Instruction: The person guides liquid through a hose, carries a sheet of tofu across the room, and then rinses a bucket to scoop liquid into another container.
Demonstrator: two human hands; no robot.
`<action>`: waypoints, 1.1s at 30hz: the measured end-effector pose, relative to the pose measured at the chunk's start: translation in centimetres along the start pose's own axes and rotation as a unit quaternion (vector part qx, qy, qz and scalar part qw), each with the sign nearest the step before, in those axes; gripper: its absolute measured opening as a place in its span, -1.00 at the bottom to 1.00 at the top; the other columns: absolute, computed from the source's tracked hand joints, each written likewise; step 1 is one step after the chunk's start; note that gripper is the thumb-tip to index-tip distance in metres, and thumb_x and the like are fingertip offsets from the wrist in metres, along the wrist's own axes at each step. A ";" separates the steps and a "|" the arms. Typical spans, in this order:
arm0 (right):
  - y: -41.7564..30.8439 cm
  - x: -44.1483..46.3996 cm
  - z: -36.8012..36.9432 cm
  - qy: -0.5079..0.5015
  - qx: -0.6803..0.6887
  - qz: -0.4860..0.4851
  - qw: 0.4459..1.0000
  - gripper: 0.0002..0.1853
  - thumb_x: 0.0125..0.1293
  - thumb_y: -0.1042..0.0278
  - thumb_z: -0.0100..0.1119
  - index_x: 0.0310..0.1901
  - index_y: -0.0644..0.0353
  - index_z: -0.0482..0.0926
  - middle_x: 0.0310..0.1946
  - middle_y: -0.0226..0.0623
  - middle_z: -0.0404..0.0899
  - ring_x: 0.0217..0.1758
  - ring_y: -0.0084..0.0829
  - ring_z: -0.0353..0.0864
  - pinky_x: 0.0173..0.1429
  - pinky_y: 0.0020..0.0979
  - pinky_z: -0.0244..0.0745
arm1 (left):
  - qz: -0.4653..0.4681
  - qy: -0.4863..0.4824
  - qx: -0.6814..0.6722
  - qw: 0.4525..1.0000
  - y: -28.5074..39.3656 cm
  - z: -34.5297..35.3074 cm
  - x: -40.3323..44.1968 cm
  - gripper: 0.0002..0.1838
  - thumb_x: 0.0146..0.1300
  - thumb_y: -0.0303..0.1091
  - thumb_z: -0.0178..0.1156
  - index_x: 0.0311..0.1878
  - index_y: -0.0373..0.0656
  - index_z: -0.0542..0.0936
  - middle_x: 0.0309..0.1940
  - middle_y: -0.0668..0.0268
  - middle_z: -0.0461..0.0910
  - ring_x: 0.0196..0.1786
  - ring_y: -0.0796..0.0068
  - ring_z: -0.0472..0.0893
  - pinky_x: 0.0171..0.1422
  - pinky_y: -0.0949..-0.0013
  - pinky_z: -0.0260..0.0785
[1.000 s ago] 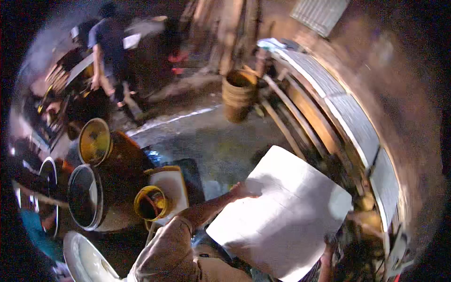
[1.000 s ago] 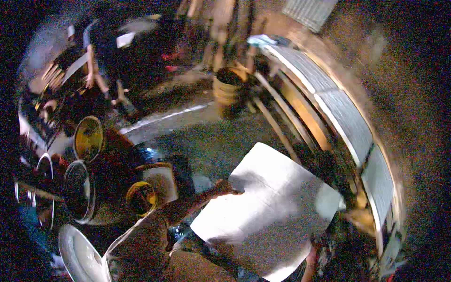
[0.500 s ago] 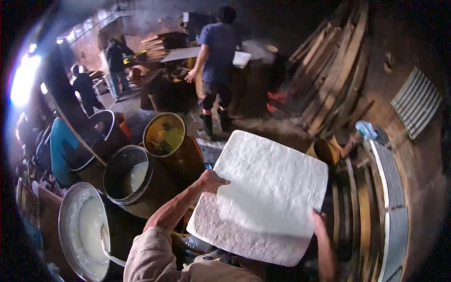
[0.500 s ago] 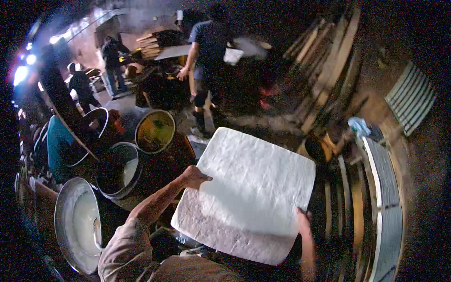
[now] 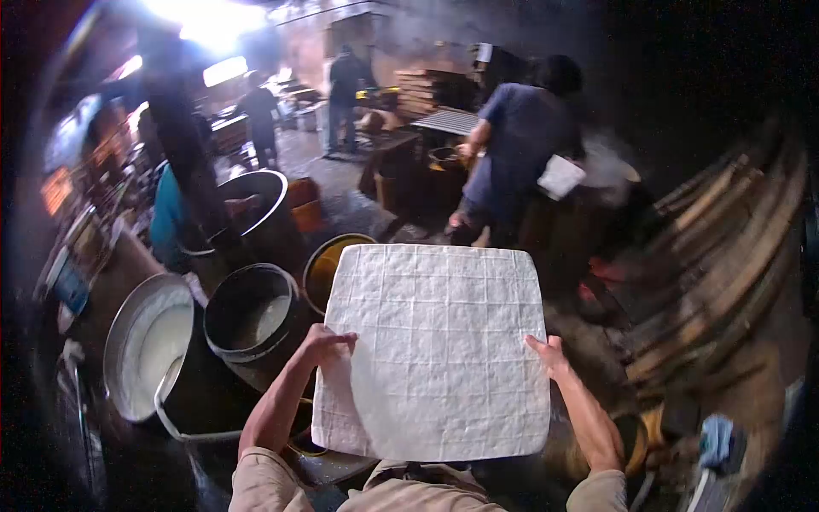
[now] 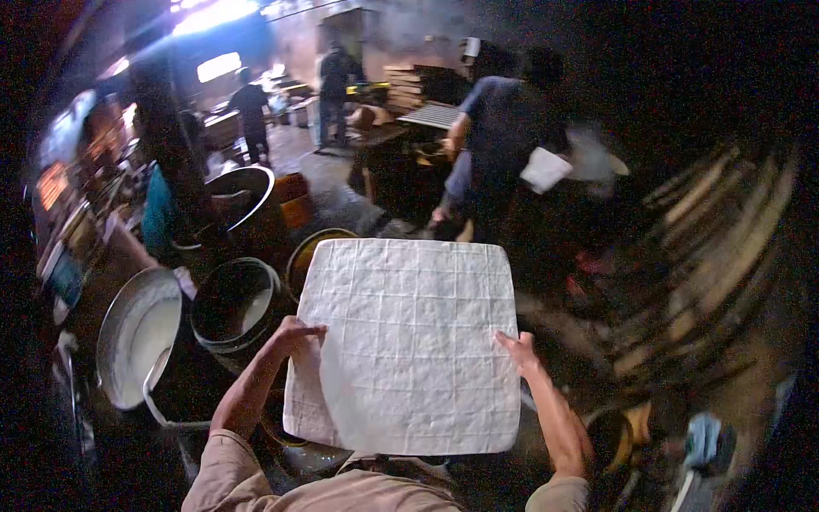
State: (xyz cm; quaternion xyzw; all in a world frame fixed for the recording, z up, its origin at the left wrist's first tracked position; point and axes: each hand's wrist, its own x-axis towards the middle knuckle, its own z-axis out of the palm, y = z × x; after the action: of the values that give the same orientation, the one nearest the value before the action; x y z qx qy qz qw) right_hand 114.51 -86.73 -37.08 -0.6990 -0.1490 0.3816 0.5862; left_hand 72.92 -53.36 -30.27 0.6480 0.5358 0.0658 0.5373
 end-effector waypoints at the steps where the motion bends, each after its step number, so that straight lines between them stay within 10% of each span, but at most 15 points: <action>1: -0.2 1.0 0.0 -0.023 0.015 0.010 1.000 -0.70 0.11 0.24 0.32 -0.26 0.33 0.58 -0.34 -0.37 0.57 -0.31 -0.53 0.54 -0.26 -0.36 0.46 | -0.010 0.025 0.024 0.999 1.0 0.0 -1.8 -0.56 -0.23 -0.03 0.52 -0.70 -0.22 0.59 -0.77 0.36 0.47 -0.75 0.58 0.39 -0.63 0.46 0.21; 5: -0.7 1.4 1.8 -0.043 -0.055 -0.007 0.998 -0.68 0.12 0.22 0.31 -0.25 0.34 0.57 -0.33 -0.36 0.55 -0.32 -0.52 0.52 -0.25 -0.38 0.47 | -0.075 0.069 0.035 0.994 0.4 -1.3 -4.8 -0.58 -0.24 -0.09 0.54 -0.62 -0.27 0.61 -0.66 0.34 0.51 -0.65 0.55 0.43 -0.57 0.38 0.25; 6: 3.4 5.3 0.7 -0.095 -0.023 0.039 0.994 -0.29 -0.05 0.02 0.44 -0.05 0.50 0.42 -0.14 -0.16 0.50 -0.10 -0.40 0.46 0.01 -0.27 0.40 | -0.055 0.065 -0.035 0.996 -0.7 -0.9 -5.2 -0.59 -0.24 -0.10 0.54 -0.59 -0.28 0.61 -0.64 0.33 0.52 -0.64 0.54 0.44 -0.55 0.37 0.26; 13: -2.1 4.1 0.4 -0.154 0.035 -0.023 0.987 -0.53 0.06 0.26 0.38 -0.02 0.25 0.49 -0.16 -0.35 0.52 -0.11 -0.49 0.46 -0.04 -0.39 0.38 | -0.097 0.108 -0.047 0.988 0.4 1.0 -7.6 -0.59 -0.23 -0.17 0.54 -0.42 -0.30 0.65 -0.54 0.31 0.58 -0.56 0.52 0.51 -0.46 0.37 0.34; 33: -7.3 21.7 9.8 -0.326 0.031 0.019 0.945 -0.61 0.02 0.08 0.40 -0.35 0.28 0.59 -0.47 -0.45 0.52 -0.49 -0.63 0.43 -0.42 -0.49 0.34 | -0.087 0.226 -0.141 0.960 8.7 -0.8 -5.3 -0.52 -0.15 -0.25 0.48 -0.19 -0.36 0.60 -0.34 0.24 0.61 -0.37 0.42 0.59 -0.24 0.36 0.41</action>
State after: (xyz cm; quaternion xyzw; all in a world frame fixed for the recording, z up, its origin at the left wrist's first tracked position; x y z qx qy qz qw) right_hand 123.73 -63.63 -38.25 -0.5208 -0.3071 0.6037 0.5196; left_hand 75.65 -55.60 -20.66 0.4848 0.6825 0.2386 0.4922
